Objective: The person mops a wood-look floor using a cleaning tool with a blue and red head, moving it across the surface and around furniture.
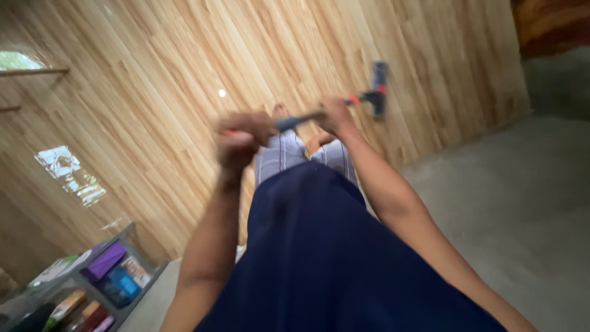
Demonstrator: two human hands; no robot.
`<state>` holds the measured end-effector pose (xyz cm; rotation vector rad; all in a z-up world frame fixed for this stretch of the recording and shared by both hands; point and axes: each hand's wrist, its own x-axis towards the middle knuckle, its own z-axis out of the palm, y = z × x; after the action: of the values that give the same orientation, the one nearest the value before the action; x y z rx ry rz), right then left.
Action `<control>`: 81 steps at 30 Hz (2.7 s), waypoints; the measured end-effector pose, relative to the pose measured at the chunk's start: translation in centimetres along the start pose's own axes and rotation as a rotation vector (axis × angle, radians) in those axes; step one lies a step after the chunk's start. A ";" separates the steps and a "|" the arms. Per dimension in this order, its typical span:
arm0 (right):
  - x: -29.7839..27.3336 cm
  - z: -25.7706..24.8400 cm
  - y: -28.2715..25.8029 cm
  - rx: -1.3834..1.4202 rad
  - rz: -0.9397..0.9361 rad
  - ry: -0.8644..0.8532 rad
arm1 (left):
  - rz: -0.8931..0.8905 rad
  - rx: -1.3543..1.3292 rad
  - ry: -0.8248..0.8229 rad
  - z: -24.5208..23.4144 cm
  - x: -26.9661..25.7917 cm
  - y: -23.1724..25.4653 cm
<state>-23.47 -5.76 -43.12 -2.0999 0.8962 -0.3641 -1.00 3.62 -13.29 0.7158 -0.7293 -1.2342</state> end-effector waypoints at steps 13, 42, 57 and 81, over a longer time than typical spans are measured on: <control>-4.2 -0.4 6.0 -0.254 0.175 0.210 | -0.243 0.408 -0.060 1.5 -0.2 -2.9; 13.6 -4.7 -2.6 -0.158 0.098 -0.393 | 0.286 0.119 0.367 0.2 6.4 2.9; 2.6 -21.6 21.8 -0.581 0.047 -0.223 | -0.253 0.103 0.413 7.6 9.7 -28.6; -4.9 -19.5 28.1 -0.357 0.546 -0.092 | -0.389 0.061 0.231 7.8 17.3 -31.7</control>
<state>-50.49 -25.29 -52.27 -2.0502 1.5087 0.1899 -22.09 -19.74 -32.65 1.0673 -0.4487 -1.4525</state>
